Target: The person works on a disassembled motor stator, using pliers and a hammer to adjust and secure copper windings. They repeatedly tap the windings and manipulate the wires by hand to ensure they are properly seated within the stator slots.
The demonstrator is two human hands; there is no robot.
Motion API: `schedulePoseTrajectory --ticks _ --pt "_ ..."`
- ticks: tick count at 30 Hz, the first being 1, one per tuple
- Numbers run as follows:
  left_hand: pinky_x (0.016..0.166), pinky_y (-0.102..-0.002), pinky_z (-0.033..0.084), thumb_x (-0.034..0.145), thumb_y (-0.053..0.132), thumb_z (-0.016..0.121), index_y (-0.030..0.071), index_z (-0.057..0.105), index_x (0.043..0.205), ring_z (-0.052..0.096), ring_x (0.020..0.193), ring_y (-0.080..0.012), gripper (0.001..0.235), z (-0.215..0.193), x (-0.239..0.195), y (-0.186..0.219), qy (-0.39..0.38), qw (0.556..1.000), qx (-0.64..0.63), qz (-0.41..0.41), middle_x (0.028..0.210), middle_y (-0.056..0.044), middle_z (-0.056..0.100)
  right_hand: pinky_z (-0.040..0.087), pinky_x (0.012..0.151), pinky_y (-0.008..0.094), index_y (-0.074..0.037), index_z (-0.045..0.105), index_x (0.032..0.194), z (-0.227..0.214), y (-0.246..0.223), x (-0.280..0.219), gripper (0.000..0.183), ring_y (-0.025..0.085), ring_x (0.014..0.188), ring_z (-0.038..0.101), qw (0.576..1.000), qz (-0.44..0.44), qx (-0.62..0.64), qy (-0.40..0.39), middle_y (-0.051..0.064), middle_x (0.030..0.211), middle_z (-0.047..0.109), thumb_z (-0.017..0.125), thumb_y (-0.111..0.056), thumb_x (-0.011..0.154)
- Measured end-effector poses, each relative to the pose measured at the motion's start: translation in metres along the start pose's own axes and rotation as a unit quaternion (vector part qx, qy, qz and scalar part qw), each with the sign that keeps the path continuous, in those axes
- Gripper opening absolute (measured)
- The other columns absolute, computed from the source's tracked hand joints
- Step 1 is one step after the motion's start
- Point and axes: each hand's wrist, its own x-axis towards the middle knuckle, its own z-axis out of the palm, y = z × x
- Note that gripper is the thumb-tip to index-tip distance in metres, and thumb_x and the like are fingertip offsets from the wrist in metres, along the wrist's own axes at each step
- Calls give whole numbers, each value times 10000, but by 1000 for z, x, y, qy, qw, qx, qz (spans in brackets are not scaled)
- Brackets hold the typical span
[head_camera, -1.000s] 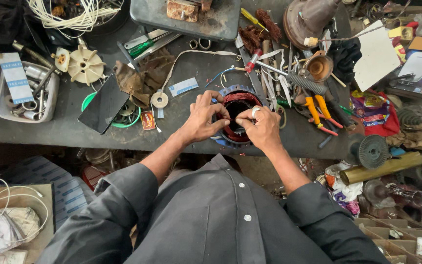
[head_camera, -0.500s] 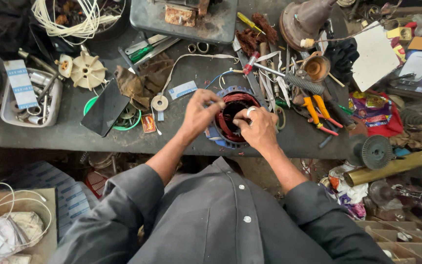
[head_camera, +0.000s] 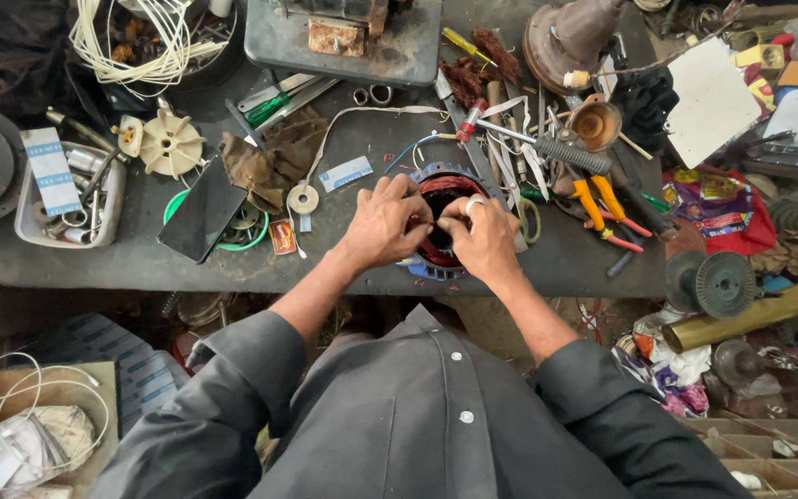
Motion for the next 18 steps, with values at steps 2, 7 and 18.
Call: schedulePoseTrajectory --ticks 2,7,18 --pt "801 -479 378 783 271 770 164 730 895 545 1051 -284 159 8 0 2 31 999 25 8 1096 -49 595 397 842 450 -125 755 888 2 0 0 70 282 920 647 999 -23 6 26 28 896 724 766 -182 849" --pt "860 -435 384 860 238 754 169 704 1050 572 1030 -253 209 15 -6 9 68 996 48 -30 1044 -13 620 485 848 413 -104 734 887 -6 2 -2 57 267 883 647 997 -36 68 -14 51 860 697 756 -150 863" --pt "901 -413 496 744 69 787 65 610 1261 628 1028 -298 546 -25 -20 -5 98 986 -129 -27 1067 -112 652 498 813 402 -99 738 897 -9 -4 -5 65 266 879 646 996 -26 88 4 50 869 705 773 -108 843"
